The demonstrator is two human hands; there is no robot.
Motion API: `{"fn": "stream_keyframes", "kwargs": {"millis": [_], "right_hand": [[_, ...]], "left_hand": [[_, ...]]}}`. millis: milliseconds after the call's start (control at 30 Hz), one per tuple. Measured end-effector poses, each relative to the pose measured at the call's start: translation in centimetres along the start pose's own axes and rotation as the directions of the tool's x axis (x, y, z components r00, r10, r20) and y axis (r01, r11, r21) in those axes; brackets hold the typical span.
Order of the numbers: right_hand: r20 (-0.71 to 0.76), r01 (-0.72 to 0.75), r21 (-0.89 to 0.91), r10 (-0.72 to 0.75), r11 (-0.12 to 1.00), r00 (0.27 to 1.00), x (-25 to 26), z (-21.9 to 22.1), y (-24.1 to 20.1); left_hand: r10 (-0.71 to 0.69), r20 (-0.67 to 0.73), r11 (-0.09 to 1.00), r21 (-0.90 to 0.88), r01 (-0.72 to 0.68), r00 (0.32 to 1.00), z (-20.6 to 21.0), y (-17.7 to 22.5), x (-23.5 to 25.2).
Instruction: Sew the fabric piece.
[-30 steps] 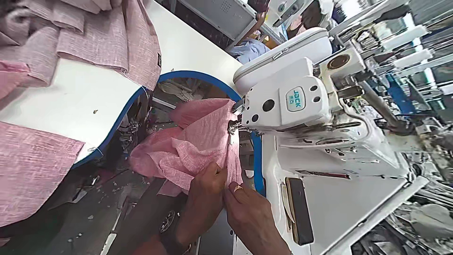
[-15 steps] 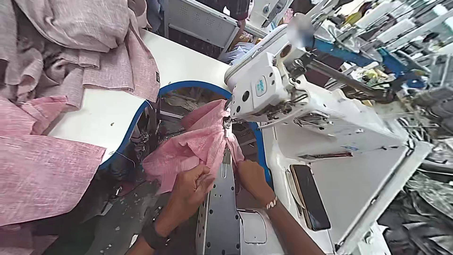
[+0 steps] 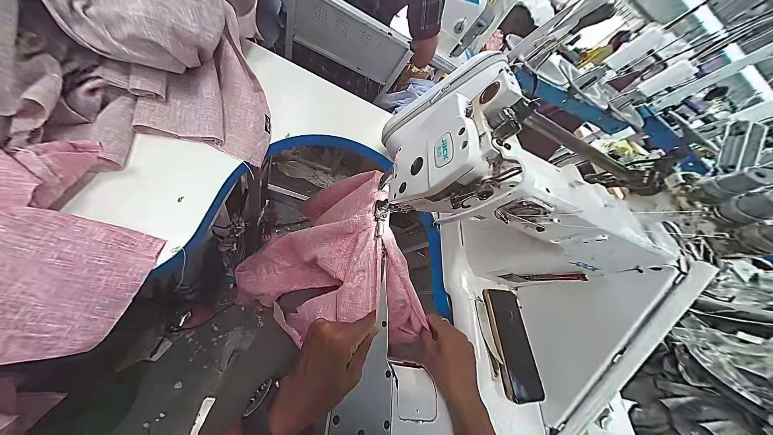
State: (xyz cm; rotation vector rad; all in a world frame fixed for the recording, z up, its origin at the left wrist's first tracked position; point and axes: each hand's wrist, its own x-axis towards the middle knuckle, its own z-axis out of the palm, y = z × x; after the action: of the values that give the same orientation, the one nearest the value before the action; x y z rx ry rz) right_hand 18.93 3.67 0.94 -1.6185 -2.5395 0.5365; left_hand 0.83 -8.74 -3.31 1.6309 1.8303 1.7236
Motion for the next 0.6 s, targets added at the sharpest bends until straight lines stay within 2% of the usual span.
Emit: {"fn": "stream_keyframes", "kwargs": {"millis": [33,100,133,200,233,300,400,533,600], "right_hand": [[-0.110,0.067,0.149,-0.051,0.987,0.993,0.1,0.2,0.9],[-0.207,0.222,0.484,-0.136,0.847,0.969,-1.0,0.2,0.4],[-0.217,0.300,0.446,-0.223,0.843,0.950,-2.1,-0.2,-1.1],[-0.172,0.392,0.011,-0.385,0.920,0.907,-4.2,-0.7,-4.7],[-0.133,0.367,-0.127,-0.383,0.921,0.914,-4.4,-0.8,-5.5],[-0.144,0.310,-0.300,-0.364,0.902,0.920,-3.7,-1.7,-5.9],[-0.113,0.339,-0.431,-0.423,0.836,0.899,-3.7,-3.4,-6.7],[-0.023,0.549,-0.430,-0.616,0.717,0.787,-3.3,-1.6,-8.3],[-0.040,0.575,-0.427,-0.650,0.698,0.759,-1.9,-1.2,-8.7]], "left_hand": [[-0.023,0.005,0.999,-0.029,0.023,1.000,0.1,0.0,-0.1],[-0.074,0.002,0.995,-0.070,0.074,0.997,0.5,-0.1,-0.4],[-0.093,-0.011,0.993,-0.069,0.092,0.996,0.7,-0.1,-0.6],[-0.110,-0.025,0.992,-0.061,0.109,0.994,1.0,-0.1,-0.9],[-0.109,-0.030,0.993,-0.059,0.107,0.994,0.9,-0.2,-0.9],[-0.103,-0.036,0.992,-0.076,0.100,0.994,0.9,-0.4,-0.7],[-0.056,-0.027,0.995,-0.080,0.054,0.998,0.7,-0.7,-0.8],[-0.003,-0.030,1.000,-0.020,0.002,1.000,1.2,-0.6,-0.7],[-0.035,-0.083,0.998,-0.055,0.031,0.996,1.7,-1.2,0.0]]}}
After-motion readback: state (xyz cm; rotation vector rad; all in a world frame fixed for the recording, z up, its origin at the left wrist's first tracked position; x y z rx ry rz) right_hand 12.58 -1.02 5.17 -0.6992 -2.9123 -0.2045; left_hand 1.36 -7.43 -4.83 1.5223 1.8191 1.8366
